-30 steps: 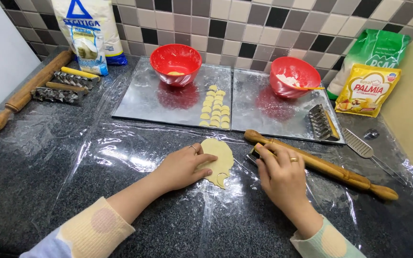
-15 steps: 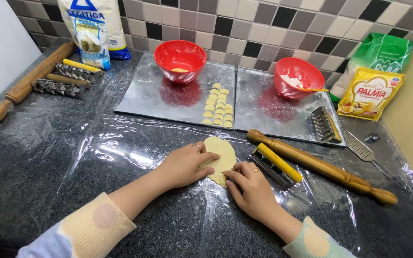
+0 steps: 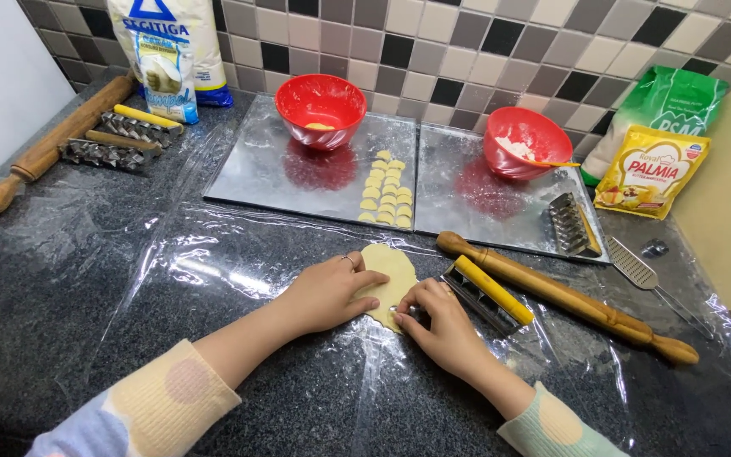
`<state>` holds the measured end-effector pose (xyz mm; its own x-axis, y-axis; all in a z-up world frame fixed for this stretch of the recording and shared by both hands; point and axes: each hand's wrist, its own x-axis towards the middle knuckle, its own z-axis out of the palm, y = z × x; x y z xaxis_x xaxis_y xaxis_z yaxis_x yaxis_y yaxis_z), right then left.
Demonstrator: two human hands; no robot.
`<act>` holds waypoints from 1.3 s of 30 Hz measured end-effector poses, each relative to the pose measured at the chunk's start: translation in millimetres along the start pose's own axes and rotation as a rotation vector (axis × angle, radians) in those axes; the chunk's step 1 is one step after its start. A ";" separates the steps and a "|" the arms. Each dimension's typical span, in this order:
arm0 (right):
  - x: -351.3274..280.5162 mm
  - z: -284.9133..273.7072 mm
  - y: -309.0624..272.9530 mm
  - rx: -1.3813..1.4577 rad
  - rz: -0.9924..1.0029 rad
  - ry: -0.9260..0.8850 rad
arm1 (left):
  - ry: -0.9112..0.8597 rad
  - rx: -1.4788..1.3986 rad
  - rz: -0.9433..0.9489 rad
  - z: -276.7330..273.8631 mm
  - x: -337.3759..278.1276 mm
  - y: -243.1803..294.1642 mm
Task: Using a small roller cutter to create decorative crescent shapes from a sheet of dough on a plastic-covered counter.
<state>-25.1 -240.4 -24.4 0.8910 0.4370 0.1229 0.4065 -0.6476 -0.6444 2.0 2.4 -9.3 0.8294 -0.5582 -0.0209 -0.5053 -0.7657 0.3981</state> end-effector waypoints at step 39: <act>-24.4 8.8 -14.5 0.557 0.057 0.145 | 0.317 -0.347 -0.423 -50.5 56.1 -53.7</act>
<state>-54.5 -236.2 -24.7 0.9429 0.2958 0.1532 0.2245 -0.2246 -0.9482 87.6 28.3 14.4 0.9977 -0.0669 0.0102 -0.0554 -0.7214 0.6903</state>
